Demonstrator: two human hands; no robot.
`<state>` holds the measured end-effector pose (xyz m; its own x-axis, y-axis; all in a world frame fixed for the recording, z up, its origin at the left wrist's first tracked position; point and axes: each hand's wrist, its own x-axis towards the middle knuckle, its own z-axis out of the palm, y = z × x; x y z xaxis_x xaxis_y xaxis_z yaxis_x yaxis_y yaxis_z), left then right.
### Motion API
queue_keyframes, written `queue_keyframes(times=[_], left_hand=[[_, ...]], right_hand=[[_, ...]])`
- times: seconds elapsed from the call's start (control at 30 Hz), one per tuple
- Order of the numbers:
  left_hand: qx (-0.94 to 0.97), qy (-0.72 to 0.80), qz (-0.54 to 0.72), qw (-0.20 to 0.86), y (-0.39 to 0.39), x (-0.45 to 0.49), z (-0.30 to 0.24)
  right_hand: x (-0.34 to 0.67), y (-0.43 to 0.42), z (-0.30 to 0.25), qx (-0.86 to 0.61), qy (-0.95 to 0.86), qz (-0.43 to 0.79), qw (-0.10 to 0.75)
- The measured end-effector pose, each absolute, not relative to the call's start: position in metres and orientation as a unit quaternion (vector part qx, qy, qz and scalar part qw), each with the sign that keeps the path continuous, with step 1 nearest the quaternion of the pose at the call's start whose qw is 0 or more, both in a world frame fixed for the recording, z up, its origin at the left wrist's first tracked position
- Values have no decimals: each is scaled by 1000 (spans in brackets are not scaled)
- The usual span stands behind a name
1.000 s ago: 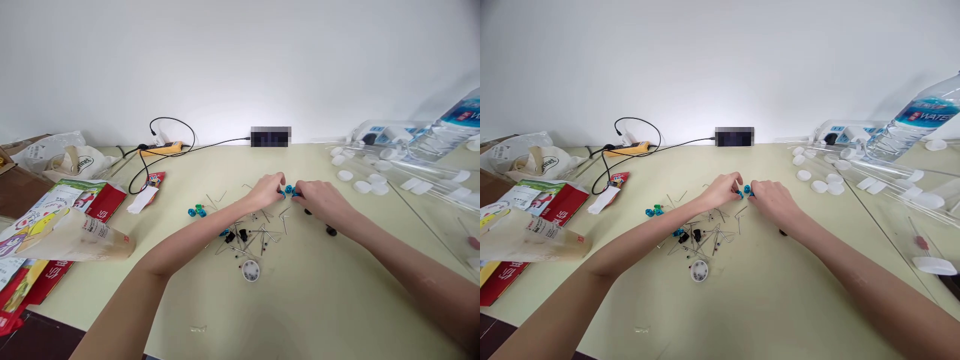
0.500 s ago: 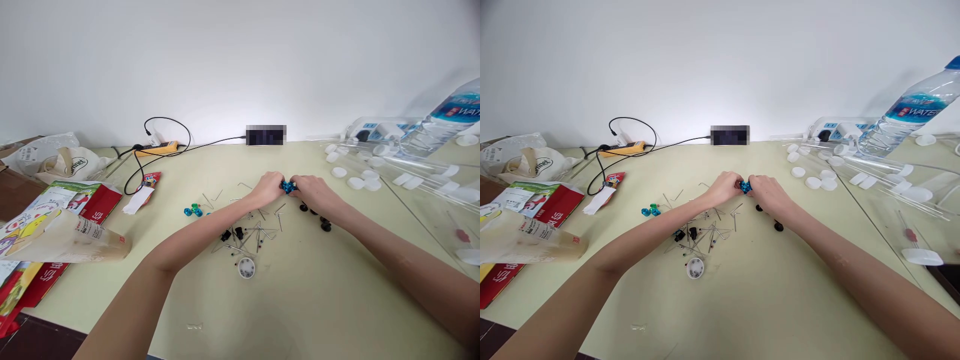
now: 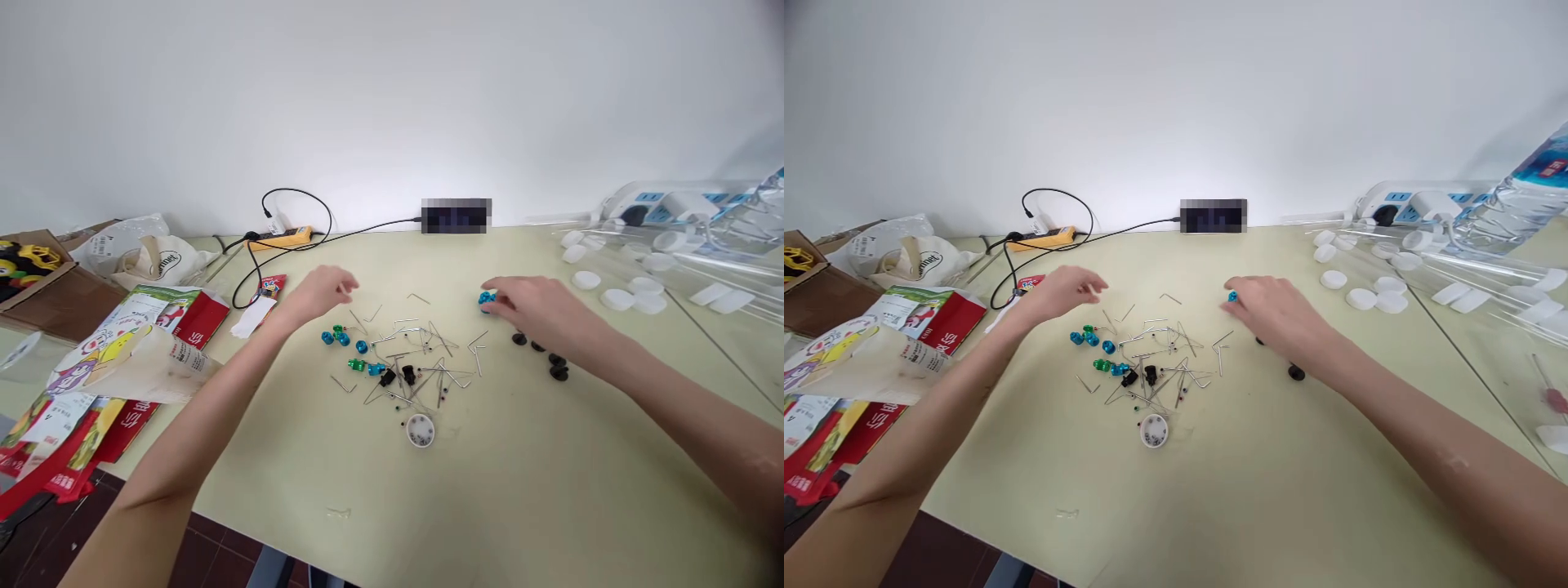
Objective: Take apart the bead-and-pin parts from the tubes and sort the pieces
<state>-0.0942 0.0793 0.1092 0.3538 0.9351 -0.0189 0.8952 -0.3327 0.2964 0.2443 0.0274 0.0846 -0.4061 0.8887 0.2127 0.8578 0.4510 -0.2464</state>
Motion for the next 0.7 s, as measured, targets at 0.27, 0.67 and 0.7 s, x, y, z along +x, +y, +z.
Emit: queue_keyframes(times=[0.27, 0.67, 0.7], left_hand=[[803, 573, -49, 159, 34, -129, 88], [820, 537, 80, 180, 21, -130, 64], [822, 533, 88, 182, 20, -129, 63]], right_hand=[[134, 9, 66, -332, -922, 113, 165], [51, 33, 47, -298, -944, 82, 113], [48, 33, 46, -298, -946, 74, 107]])
